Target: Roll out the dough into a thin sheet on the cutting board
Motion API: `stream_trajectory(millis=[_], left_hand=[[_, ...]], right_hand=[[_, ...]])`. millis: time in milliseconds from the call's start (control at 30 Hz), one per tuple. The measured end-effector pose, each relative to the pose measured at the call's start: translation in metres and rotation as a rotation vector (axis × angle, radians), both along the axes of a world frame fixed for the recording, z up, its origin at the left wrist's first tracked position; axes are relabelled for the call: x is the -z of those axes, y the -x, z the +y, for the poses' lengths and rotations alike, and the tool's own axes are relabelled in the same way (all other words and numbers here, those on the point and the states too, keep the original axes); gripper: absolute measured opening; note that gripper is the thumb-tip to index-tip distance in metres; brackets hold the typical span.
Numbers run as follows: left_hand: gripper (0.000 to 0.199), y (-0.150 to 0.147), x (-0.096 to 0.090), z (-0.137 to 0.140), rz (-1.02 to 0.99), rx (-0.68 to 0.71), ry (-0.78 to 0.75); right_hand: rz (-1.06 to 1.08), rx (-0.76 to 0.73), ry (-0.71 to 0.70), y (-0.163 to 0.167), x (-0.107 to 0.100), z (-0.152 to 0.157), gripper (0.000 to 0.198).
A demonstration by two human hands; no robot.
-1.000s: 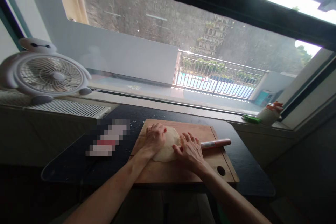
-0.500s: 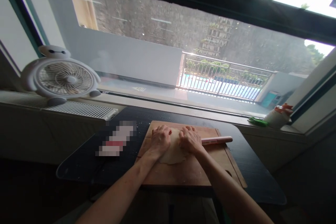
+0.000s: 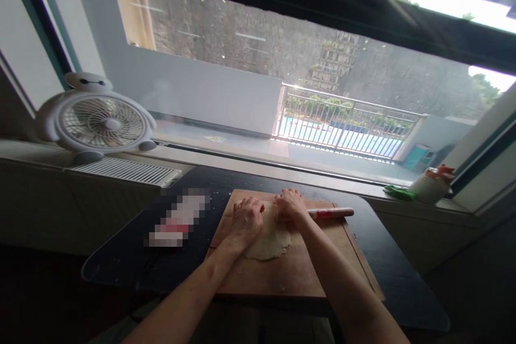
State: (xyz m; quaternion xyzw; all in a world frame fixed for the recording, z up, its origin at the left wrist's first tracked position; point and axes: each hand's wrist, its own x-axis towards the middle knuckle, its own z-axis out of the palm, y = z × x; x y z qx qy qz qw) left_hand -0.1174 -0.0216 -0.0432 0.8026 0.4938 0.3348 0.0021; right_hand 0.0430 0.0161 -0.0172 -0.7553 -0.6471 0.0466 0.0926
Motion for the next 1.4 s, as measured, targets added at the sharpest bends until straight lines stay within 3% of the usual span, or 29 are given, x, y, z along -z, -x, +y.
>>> stream_trajectory(millis=[100,300,400,467,667,767,867,1067,1167,1267,1400], left_hand=[[0.017,0.0,0.0,0.0,0.005,0.002,-0.024],[0.017,-0.003,-0.003,-0.004,0.007,-0.015,0.004],[0.018,-0.004,-0.003,-0.005,-0.007,-0.025,0.019],[0.018,-0.003,-0.004,-0.005,-0.009,-0.021,0.019],[0.017,0.0,-0.003,-0.003,0.013,0.002,-0.004],[0.016,0.0,-0.002,-0.001,0.008,0.005,-0.011],[0.018,0.0,-0.002,-0.001,0.023,-0.003,-0.009],[0.018,-0.003,-0.005,-0.005,0.024,-0.014,-0.001],[0.019,-0.003,-0.005,-0.006,0.015,-0.005,0.002],[0.019,-0.002,-0.006,-0.006,0.021,-0.002,-0.003],[0.018,-0.001,-0.005,-0.004,0.028,-0.006,-0.021]], right_hand=[[0.0,-0.013,-0.023,-0.001,0.002,-0.006,0.039],[-0.121,-0.108,-0.206,-0.005,0.013,-0.086,0.035],[-0.175,-0.101,-0.268,-0.007,0.015,-0.105,0.035],[-0.174,-0.089,-0.22,-0.008,0.013,-0.096,0.035],[-0.037,0.011,-0.029,-0.009,0.004,-0.006,0.037],[-0.014,0.026,0.001,-0.009,0.005,0.018,0.038],[-0.009,0.016,-0.013,-0.011,0.008,0.008,0.04],[-0.096,-0.041,-0.16,-0.014,0.012,-0.072,0.036],[-0.145,-0.02,-0.247,-0.012,0.013,-0.09,0.036],[-0.113,0.013,-0.209,-0.011,0.012,-0.071,0.036],[-0.016,0.05,-0.151,-0.01,0.006,-0.016,0.036]])
